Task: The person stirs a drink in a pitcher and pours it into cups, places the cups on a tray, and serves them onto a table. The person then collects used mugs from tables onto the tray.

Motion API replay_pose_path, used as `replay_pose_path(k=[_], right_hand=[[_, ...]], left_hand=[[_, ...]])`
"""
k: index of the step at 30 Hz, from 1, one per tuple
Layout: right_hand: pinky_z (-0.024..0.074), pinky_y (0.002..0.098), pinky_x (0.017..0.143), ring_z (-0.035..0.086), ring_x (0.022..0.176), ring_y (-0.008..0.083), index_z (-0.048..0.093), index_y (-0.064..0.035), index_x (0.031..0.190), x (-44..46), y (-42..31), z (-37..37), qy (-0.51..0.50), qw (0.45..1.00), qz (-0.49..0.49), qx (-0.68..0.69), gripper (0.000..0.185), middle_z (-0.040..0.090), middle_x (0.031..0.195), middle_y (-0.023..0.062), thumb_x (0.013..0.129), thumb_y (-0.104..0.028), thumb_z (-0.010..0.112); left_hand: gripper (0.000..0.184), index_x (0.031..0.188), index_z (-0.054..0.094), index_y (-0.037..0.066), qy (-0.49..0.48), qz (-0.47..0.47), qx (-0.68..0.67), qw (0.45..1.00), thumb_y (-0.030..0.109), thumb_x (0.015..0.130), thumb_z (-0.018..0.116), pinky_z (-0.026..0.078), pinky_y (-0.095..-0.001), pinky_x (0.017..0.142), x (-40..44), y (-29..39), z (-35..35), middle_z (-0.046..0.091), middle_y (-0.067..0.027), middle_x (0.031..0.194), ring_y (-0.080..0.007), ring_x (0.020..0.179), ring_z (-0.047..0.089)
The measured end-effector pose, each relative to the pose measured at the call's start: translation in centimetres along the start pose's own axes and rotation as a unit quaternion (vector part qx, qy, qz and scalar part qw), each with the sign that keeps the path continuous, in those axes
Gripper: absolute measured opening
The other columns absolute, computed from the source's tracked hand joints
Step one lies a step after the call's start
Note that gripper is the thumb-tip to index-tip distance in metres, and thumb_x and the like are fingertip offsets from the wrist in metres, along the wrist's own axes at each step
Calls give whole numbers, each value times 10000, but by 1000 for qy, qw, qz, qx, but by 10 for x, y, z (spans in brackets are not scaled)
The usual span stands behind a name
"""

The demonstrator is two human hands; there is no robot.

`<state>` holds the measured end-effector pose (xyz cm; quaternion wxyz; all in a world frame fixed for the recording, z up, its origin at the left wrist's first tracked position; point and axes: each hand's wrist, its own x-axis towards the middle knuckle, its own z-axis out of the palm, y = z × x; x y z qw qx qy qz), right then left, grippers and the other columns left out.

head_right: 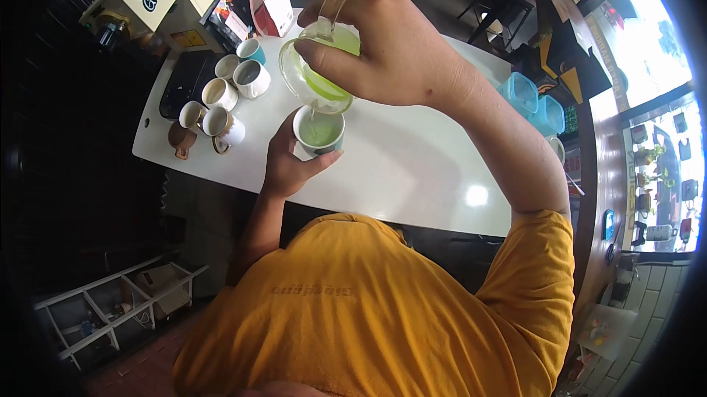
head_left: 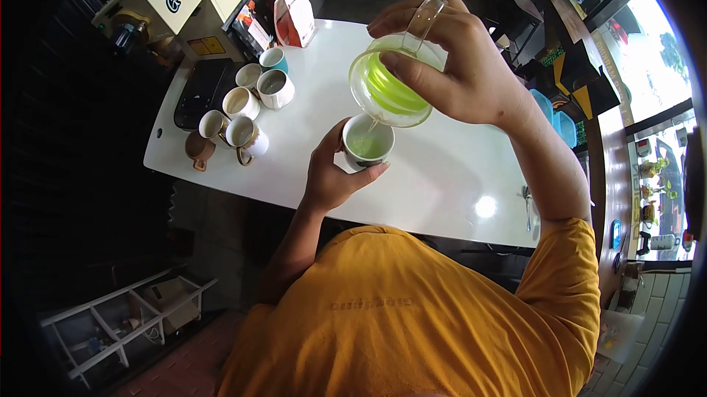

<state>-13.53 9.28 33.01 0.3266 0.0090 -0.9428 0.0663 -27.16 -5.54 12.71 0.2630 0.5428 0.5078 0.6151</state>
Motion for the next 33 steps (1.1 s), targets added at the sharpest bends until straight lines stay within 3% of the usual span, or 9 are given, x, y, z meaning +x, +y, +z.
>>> replay_pose_path(k=[1,14,17,19,33], right_hand=[[464,385,901,691,879,290,737,-1,825,0,0,1,28,1000,-5,8,244,726,915,158,802,-226,645],[465,387,893,690,870,290,742,-9,820,-3,0,0,24,1000,-13,3,229,722,890,155,797,-219,653],[463,387,896,687,887,285,750,-17,846,-5,-1,-2,26,1000,-14,1,234,723,906,149,802,-225,651],[426,389,982,634,1048,254,726,4,975,-8,-3,-6,-34,999,17,-29,306,706,1079,150,873,-254,597],[420,391,1000,651,1018,265,725,-6,990,-13,-8,-12,-46,996,47,-58,309,706,1065,147,874,-263,599]], left_hand=[[698,1306,522,10,-1,0,-1,1000,154,714,863,493,-322,905,0,0,0,669,-86,1113,-168,1020,640],[705,1309,513,-1,-6,-15,-8,1000,157,717,862,495,-332,928,-2,-2,3,665,-104,1134,-182,1052,645],[703,1310,511,-2,-8,-10,-4,1000,151,719,861,498,-331,925,-2,-3,4,664,-107,1138,-183,1052,647],[707,1311,509,-5,-15,-9,-2,1000,149,718,862,500,-331,923,-2,-4,5,664,-108,1140,-183,1051,647],[693,1297,519,-3,-30,-14,-11,999,147,714,861,501,-328,917,0,0,10,666,-104,1125,-184,1038,649]])
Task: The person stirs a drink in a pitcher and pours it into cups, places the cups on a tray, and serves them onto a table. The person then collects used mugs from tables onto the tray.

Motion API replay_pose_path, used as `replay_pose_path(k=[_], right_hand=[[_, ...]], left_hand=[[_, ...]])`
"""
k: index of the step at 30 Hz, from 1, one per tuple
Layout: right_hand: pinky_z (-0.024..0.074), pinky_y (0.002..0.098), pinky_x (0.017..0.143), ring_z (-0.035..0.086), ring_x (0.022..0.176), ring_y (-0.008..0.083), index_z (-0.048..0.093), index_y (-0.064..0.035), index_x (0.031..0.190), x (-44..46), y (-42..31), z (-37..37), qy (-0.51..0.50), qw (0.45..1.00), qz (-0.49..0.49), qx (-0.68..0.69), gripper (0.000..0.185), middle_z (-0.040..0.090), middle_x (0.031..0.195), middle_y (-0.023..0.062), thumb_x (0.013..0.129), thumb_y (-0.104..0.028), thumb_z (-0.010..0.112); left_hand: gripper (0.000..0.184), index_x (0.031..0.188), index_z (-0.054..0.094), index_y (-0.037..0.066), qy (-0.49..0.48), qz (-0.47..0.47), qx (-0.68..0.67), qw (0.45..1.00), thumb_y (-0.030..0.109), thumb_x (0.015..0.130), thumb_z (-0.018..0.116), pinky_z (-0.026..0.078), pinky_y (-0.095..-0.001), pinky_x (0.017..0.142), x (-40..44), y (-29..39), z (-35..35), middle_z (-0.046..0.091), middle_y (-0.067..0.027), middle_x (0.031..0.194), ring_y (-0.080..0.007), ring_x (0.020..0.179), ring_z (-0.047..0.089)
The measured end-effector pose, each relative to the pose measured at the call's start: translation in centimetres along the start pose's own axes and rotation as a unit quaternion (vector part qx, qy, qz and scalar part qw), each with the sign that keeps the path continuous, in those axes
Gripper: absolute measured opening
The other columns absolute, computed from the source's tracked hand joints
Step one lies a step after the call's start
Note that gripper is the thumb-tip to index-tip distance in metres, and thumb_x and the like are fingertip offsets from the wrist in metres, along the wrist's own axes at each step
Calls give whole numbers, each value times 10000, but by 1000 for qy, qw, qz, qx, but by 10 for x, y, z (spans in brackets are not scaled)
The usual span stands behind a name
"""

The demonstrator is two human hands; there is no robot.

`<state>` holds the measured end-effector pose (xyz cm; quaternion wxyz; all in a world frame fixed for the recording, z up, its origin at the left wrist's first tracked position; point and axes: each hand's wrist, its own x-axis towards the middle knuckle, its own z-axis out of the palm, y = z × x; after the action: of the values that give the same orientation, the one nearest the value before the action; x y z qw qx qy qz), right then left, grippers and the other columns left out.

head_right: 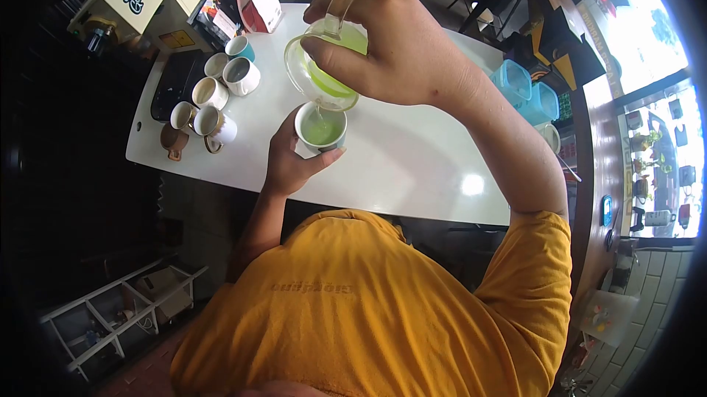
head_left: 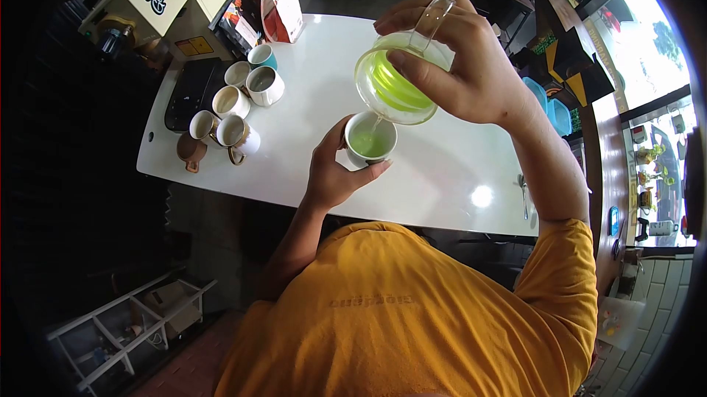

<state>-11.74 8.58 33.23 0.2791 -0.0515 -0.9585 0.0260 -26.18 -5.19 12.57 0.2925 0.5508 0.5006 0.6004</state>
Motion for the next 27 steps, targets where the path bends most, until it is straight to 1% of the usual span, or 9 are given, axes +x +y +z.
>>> replay_pose_path(k=[2,4,11,20,27], right_hand=[[417,393,1000,652,1020,264,727,-7,988,-2,2,1,-1,1000,2,2,308,706,1066,149,874,-262,597],[412,393,998,656,1018,262,727,-6,967,-6,7,4,8,1000,-22,18,302,706,1066,150,873,-260,594],[412,389,994,662,1011,258,726,-5,940,-7,8,3,-2,1000,-18,17,291,708,1064,148,869,-251,588],[412,395,1009,673,1023,258,733,-13,935,-9,10,3,-3,1000,-18,8,295,712,1057,148,858,-260,592],[412,396,1013,675,1010,258,734,-8,933,-9,9,3,9,1000,-20,0,302,714,1043,155,855,-265,597]], left_hand=[[690,1295,520,-4,-4,-1,-6,1000,146,714,861,501,-327,915,1,0,1,666,-104,1121,-184,1035,649],[683,1290,521,-6,-5,4,1,1000,141,716,859,504,-322,907,1,1,1,668,-103,1113,-180,1024,652],[669,1284,527,-8,-7,8,0,1000,131,719,857,507,-314,896,3,4,3,672,-100,1101,-173,1016,654],[669,1283,534,0,-5,2,10,1000,155,718,859,505,-323,905,3,3,5,673,-100,1113,-180,1022,654],[672,1286,536,4,-11,-8,1,1000,157,717,861,505,-321,902,4,8,5,670,-96,1119,-179,1024,651]])
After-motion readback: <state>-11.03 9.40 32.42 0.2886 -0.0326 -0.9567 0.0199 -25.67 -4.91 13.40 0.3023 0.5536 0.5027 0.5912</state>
